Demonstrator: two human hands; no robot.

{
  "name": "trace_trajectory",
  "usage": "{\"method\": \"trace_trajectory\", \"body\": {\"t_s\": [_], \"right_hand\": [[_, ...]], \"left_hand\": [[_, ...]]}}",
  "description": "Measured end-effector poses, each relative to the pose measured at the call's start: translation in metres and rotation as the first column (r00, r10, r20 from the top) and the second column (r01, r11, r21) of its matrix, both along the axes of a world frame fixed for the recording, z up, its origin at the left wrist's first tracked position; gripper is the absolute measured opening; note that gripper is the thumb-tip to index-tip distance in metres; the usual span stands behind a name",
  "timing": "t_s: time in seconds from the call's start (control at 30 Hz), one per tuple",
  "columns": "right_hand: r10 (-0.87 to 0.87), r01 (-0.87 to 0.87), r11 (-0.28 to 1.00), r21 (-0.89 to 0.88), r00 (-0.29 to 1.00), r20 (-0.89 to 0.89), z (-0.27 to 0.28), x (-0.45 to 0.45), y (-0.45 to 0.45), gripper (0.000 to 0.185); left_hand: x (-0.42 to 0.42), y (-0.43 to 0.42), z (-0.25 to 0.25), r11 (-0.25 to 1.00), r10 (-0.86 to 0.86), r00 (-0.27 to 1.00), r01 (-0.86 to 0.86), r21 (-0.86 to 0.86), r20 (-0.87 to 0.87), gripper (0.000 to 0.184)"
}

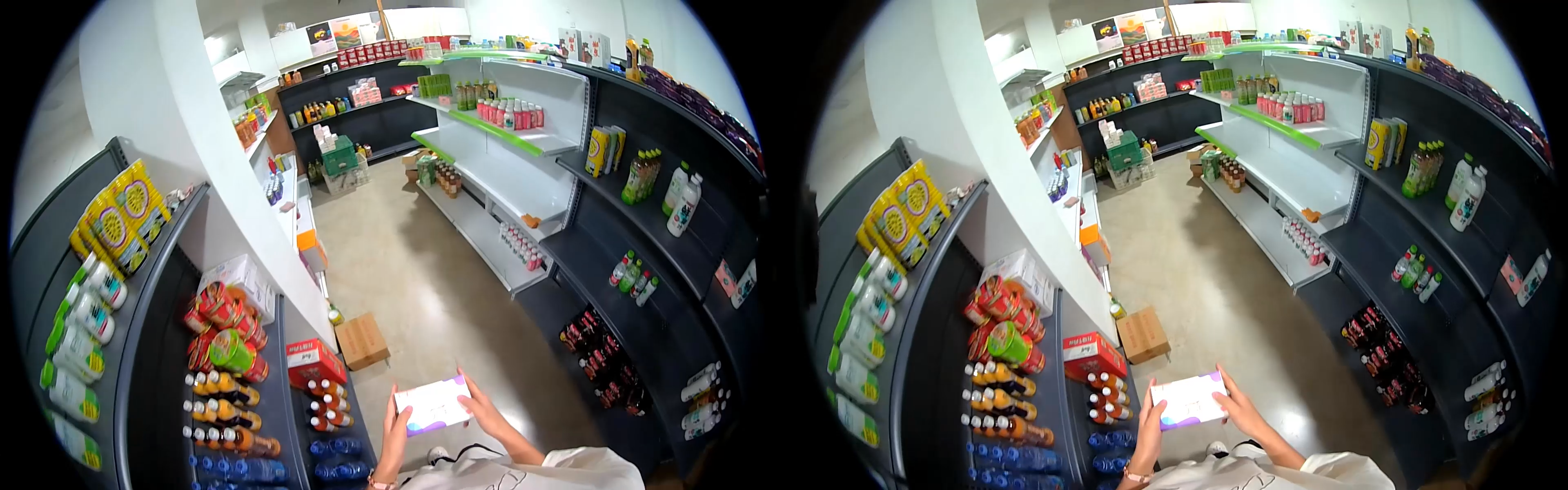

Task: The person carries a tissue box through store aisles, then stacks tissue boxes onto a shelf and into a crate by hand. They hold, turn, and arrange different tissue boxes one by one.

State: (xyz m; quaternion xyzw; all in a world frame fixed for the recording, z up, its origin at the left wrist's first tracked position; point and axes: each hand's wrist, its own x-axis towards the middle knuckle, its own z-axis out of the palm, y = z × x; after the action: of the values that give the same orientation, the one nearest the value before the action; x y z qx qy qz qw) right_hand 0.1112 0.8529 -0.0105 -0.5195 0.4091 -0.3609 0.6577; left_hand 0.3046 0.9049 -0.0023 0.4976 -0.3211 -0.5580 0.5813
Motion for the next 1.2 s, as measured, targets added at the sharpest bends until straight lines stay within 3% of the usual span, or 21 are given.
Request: {"method": "trace_trajectory", "body": {"t_s": [0.07,0.17,0.4,0.47,0.63,0.8,0.93,1.0,1.1,1.2], "right_hand": [[-0.026,0.026,0.999,0.037,1.000,0.010,-0.008,0.004,-0.015,0.069],[-0.013,0.018,0.990,0.140,0.999,-0.035,-0.034,0.008,-0.040,0.073],[0.033,-0.003,0.949,0.315,0.995,-0.090,-0.061,0.046,-0.166,0.070],[0.056,-0.034,0.974,0.225,0.994,-0.092,-0.076,0.060,-0.224,0.064],[-0.005,0.005,1.000,-0.011,1.000,-0.007,-0.013,0.092,-0.365,0.062],[-0.012,0.012,1.000,-0.023,1.000,0.014,-0.005,0.099,-0.469,0.062],[0.019,-0.017,0.998,0.068,0.999,-0.040,-0.023,0.099,-0.509,0.063],[0.029,-0.017,0.988,0.151,0.996,-0.082,-0.048,0.102,-0.524,0.063],[0.038,-0.005,0.960,0.282,0.993,-0.110,-0.071,0.117,-0.559,0.063],[0.056,-0.016,0.958,0.288,0.989,-0.133,-0.076,0.138,-0.614,0.064]], "left_hand": [[0.003,-0.020,-0.010,0.997,-0.004,0.998,0.009,0.073,-0.063,0.061],[0.003,-0.048,-0.027,0.985,0.032,0.999,-0.028,0.173,-0.020,0.059],[0.043,-0.177,-0.074,0.980,0.056,0.990,-0.030,0.195,-0.128,0.060],[0.058,-0.227,-0.060,0.986,0.055,0.990,-0.034,0.161,-0.132,0.060],[0.080,-0.357,0.004,0.997,0.076,0.997,-0.076,0.024,0.016,0.060],[0.089,-0.465,0.018,0.999,0.050,0.997,-0.049,-0.018,0.064,0.060],[0.096,-0.503,-0.011,0.999,0.007,0.997,-0.011,0.048,0.080,0.062],[0.101,-0.518,-0.041,0.990,0.032,0.999,-0.031,0.137,-0.009,0.063],[0.124,-0.549,-0.106,0.978,0.004,0.998,0.008,0.211,-0.059,0.048],[0.146,-0.606,-0.109,0.974,0.019,0.998,-0.005,0.228,-0.056,0.048]]}}
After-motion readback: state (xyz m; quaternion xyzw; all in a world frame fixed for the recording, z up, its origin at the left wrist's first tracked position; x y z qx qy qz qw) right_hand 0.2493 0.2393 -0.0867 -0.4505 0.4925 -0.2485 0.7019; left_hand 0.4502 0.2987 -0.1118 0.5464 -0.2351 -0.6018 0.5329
